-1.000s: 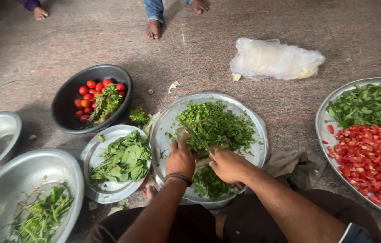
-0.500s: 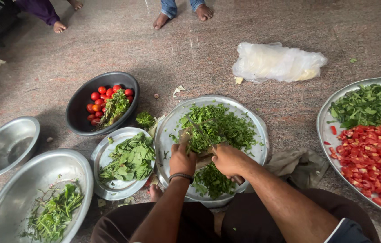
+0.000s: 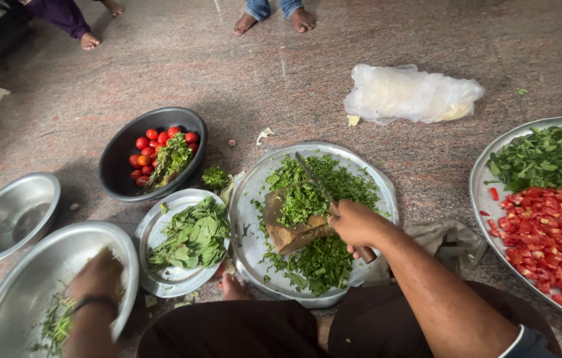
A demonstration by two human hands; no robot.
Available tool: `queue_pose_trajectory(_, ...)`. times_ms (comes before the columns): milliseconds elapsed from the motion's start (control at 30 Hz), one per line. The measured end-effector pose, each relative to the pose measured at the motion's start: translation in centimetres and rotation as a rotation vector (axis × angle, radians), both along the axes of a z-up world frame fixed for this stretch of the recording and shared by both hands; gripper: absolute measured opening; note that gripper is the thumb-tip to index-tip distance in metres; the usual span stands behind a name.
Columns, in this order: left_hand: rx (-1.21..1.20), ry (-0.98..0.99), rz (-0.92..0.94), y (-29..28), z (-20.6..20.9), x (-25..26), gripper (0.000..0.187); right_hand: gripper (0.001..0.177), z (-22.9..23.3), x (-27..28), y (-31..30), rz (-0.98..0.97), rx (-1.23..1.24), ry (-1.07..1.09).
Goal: The person chops green leafy vegetables on a wooden block using a knife, occasionally picking up more leaves from a small tray and adding them to the pile on a large metal plate.
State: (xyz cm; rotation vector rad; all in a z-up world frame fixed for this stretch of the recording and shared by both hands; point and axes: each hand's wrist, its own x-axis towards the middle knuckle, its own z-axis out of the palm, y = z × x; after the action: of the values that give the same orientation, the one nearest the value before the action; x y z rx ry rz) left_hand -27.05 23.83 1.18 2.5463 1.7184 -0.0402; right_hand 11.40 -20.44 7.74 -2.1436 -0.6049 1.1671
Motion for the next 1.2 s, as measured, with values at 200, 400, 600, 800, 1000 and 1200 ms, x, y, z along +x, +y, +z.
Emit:
queue_pose_trajectory(200, -0.162, 0.071, 0.356, 1.2, 0.6, -4.5, 0.067, 0.042, 2.0, 1.2, -0.8, -0.111, -0.032, -0.05)
queue_pose_trajectory(400, -0.202, -0.003, -0.439, -5.4, 0.9, 13.3, 0.089, 0.03, -0.7, 3.1, -0.6, -0.194, 0.068, -0.051)
queue_pose_trajectory(600, -0.176, -0.234, -1.792, -19.4, 3.9, 33.3, 0.116, 0.041, -7.2, 8.4, -2.1, -0.045, -0.042, -0.213)
queue_pose_trajectory(800, -0.273, -0.387, -1.911, -21.1, 4.3, 35.4, 0.064, 0.04, -15.0, 11.6, -1.6, -0.116, -0.001, -0.306)
queue_pose_trajectory(1000, -0.333, -0.613, -1.755, -20.7, 5.9, 33.2, 0.038, 0.034, -13.2, 10.3, 0.1, -0.014, -0.083, -0.3)
queue_pose_trajectory(1200, -0.223, -0.574, -1.769, -20.5, 3.4, 31.6, 0.076, 0.038, -6.7, 6.5, -1.2, -0.157, 0.055, -0.211)
